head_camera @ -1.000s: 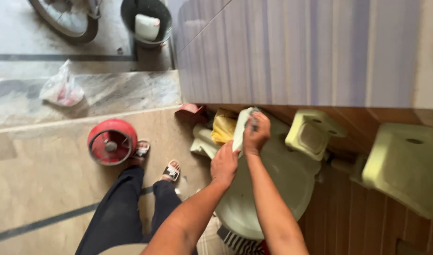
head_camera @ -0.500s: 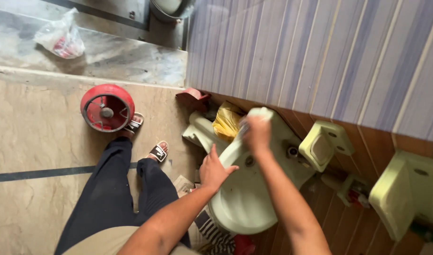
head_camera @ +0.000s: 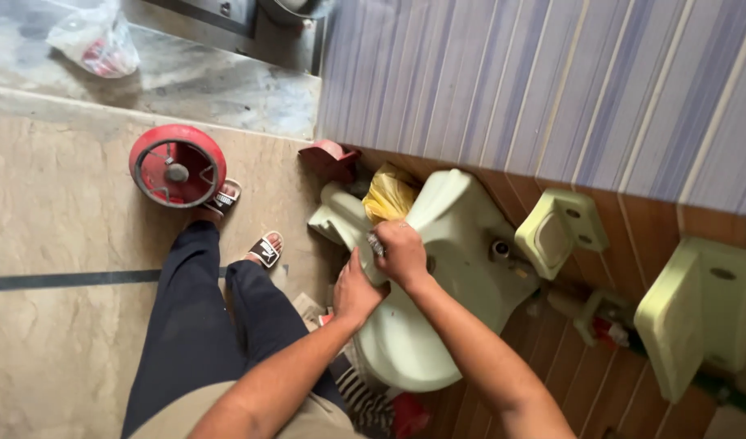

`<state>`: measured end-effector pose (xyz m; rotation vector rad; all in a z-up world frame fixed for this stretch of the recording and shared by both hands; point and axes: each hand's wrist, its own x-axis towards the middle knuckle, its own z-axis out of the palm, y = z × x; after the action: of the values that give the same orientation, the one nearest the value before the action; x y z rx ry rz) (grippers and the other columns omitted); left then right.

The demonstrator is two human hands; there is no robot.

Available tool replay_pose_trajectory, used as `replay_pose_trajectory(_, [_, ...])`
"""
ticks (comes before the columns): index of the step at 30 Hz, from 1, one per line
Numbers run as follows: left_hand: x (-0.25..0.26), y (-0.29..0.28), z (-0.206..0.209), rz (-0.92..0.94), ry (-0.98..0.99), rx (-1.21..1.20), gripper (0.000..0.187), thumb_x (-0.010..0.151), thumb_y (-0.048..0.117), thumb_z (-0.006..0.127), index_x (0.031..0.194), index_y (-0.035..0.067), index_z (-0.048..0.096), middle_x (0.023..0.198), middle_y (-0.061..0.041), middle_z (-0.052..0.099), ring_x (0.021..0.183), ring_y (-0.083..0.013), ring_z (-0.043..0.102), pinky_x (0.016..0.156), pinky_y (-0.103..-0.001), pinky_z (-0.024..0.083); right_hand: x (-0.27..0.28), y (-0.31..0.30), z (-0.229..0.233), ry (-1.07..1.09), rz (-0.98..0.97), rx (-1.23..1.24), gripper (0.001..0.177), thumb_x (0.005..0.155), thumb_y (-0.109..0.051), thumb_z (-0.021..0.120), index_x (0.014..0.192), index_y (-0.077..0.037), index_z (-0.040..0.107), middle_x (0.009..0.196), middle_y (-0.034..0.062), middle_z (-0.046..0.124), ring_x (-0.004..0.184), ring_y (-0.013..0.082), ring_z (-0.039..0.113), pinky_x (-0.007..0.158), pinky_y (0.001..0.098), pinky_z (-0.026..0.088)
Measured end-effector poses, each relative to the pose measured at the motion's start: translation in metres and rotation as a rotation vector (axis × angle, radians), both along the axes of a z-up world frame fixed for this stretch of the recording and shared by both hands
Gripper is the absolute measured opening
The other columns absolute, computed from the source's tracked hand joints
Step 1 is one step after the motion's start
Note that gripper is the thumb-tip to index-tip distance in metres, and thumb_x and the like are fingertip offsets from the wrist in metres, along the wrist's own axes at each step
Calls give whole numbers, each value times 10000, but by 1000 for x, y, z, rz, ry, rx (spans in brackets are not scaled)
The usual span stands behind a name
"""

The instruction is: Cleaning a washbasin and its fixtures using a cleaning product and a cloth.

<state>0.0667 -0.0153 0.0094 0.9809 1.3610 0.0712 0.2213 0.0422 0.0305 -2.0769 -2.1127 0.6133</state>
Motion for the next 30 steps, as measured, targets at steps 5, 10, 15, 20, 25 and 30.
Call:
replay_pose_trajectory(5, [-1,-11,0,20,-14,-3,1096,668,377,854,1559,73,292,1422,-197,553,1322,-342,529,1082,-433,443,85,40,0,-98,-59,-208,289,735,-11,721,977,-169,748,877,104,715,842,289,721,764,418,572])
replay_pose_trajectory(10, [-2,-4,2,18,-21,11,1127,671,378,852,1580,74,258,1421,-199,547,1335,-342,514,1101,-429,432,-15,14,20,-62,26,96,164,736,-101,797,873,-115,707,883,127,700,842,348,683,762,453,553])
replay_pose_trajectory(15, [-4,0,-3,6,-25,45,1151,640,374,857,1567,75,243,1444,-184,523,1353,-336,495,1104,-415,426,32,22,5,102,131,20,192,779,-254,836,817,-118,706,819,105,700,773,322,677,737,438,557])
replay_pose_trajectory(20, [3,-13,-15,-19,-32,93,1148,658,365,857,1571,46,238,1503,-190,478,1393,-336,454,1128,-421,395,26,8,-6,-191,-63,192,194,931,-273,645,844,-114,714,872,76,732,849,288,693,1123,560,425])
replay_pose_trajectory(25, [-2,-3,-8,-107,-5,111,1184,653,423,870,1575,32,237,1498,-201,480,1416,-335,434,1145,-412,395,-12,-31,28,13,-181,158,403,854,-276,657,1221,-109,631,1362,151,589,1338,357,494,1178,534,318])
replay_pose_trajectory(30, [-10,14,0,-276,4,62,1273,628,482,872,1586,25,168,1514,-178,462,1431,-310,423,1125,-416,402,14,-29,55,78,28,-61,896,719,-287,724,1519,-69,384,1617,266,175,1503,396,102,1146,616,124])
